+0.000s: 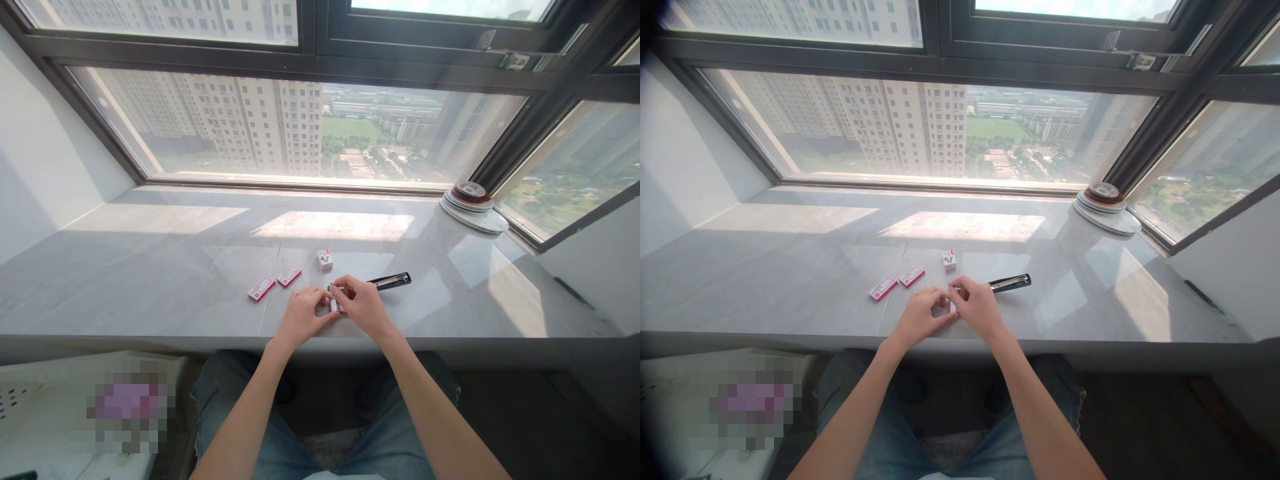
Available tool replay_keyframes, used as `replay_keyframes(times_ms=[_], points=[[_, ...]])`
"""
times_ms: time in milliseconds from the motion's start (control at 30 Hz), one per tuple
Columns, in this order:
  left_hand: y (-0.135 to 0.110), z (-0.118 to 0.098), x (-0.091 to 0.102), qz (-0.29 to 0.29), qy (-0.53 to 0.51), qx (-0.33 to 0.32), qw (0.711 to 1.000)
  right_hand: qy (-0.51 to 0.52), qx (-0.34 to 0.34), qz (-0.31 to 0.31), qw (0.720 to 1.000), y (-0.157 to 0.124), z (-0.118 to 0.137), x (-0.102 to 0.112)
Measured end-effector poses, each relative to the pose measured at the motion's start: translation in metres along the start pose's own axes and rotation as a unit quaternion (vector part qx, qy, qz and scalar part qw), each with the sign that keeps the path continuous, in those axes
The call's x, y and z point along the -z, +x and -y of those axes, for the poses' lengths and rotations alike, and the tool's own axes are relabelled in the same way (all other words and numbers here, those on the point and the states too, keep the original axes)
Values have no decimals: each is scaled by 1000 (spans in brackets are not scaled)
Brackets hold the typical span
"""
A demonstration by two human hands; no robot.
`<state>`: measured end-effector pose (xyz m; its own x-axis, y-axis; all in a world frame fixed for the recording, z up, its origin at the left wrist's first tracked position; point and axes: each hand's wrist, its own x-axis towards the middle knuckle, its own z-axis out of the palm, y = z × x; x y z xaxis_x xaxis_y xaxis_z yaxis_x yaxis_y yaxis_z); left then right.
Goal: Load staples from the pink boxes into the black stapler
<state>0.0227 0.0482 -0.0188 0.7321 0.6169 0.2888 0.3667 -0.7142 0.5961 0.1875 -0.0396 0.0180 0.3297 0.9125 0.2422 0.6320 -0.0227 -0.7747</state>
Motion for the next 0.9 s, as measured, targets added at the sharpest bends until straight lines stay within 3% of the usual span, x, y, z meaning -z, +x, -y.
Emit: replay_keyframes(times_ms=[133,433,600,700,800,900], points=[[1,1,0,1,-3,3,1000,-51,29,102,993,-7,-5,12],[0,3,-1,5,-11,7,1000,-145,78,138,977,-6,-10,13],[0,3,2,18,-25,10,999,-163,66,168,970,-5,-8,21],[-3,4,7,24,-46,11,999,-160,34,135,977,-15,-16,33],[-10,8,14,20,-46,42,998,-191,-53,74,977,-29,-32,45],[-14,6,17,22,-6,62,998,-185,-91,91,974,-40,-47,49]])
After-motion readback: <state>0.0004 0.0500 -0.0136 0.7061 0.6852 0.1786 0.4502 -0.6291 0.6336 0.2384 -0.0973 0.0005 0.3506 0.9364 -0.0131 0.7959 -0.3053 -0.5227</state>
